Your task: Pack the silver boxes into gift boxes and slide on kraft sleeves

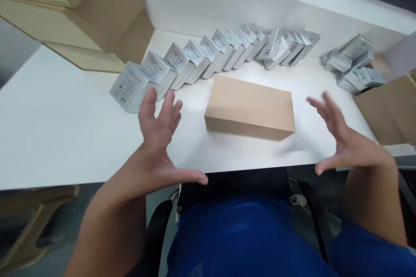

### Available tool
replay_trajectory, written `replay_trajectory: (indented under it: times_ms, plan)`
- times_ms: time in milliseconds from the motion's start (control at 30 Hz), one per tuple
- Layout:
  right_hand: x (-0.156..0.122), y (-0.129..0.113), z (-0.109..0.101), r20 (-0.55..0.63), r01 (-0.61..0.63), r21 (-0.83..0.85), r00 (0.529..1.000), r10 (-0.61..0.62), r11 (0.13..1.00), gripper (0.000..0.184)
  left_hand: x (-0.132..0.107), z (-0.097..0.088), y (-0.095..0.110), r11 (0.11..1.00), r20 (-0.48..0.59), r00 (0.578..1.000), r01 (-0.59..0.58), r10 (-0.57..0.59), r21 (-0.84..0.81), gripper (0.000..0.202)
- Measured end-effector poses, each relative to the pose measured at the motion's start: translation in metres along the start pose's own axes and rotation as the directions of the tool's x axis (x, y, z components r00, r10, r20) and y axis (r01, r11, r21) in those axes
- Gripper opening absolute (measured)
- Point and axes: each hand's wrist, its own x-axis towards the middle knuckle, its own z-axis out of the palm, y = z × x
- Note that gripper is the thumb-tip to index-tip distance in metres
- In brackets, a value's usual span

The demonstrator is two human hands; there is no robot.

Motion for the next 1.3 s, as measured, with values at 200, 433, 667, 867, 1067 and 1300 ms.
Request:
replay_trajectory:
  times_ms: [200,433,667,867,1067,1300]
  plan:
    - [0.05,0.078,0.041,0.251,-0.153,0.273,0.964,0.083,0.95,0.174,0.057,0.003,-0.019,0.998,0.278,0.959,0.056,-0.049,-0.016,0.164]
    - [0.075,0.07,0.06,0.241,-0.132,0.385,0.97,0.038,0.914,0.161,0.11,0.007,-0.034,0.977,0.516,0.843,0.207,-0.153,-0.049,0.157]
    - [0.064,0.078,0.069,0.342,-0.032,0.28,0.937,-0.069,0.959,0.175,0.047,0.01,-0.02,0.997,0.37,0.927,0.048,-0.066,0.057,0.141]
    - [0.088,0.033,0.095,0.419,0.181,0.24,0.867,-0.269,0.954,0.172,-0.076,0.013,0.024,0.954,0.105,0.951,0.278,-0.29,0.114,0.135]
    - [0.182,-0.055,0.147,0.366,0.369,0.318,0.802,-0.472,0.874,0.134,-0.183,-0.05,0.022,0.795,-0.218,0.828,0.558,-0.517,0.236,0.129]
    - [0.253,-0.128,0.198,0.363,0.528,0.124,0.764,-0.533,0.84,0.093,-0.247,-0.132,-0.012,0.602,-0.532,0.667,0.729,-0.521,0.324,0.11]
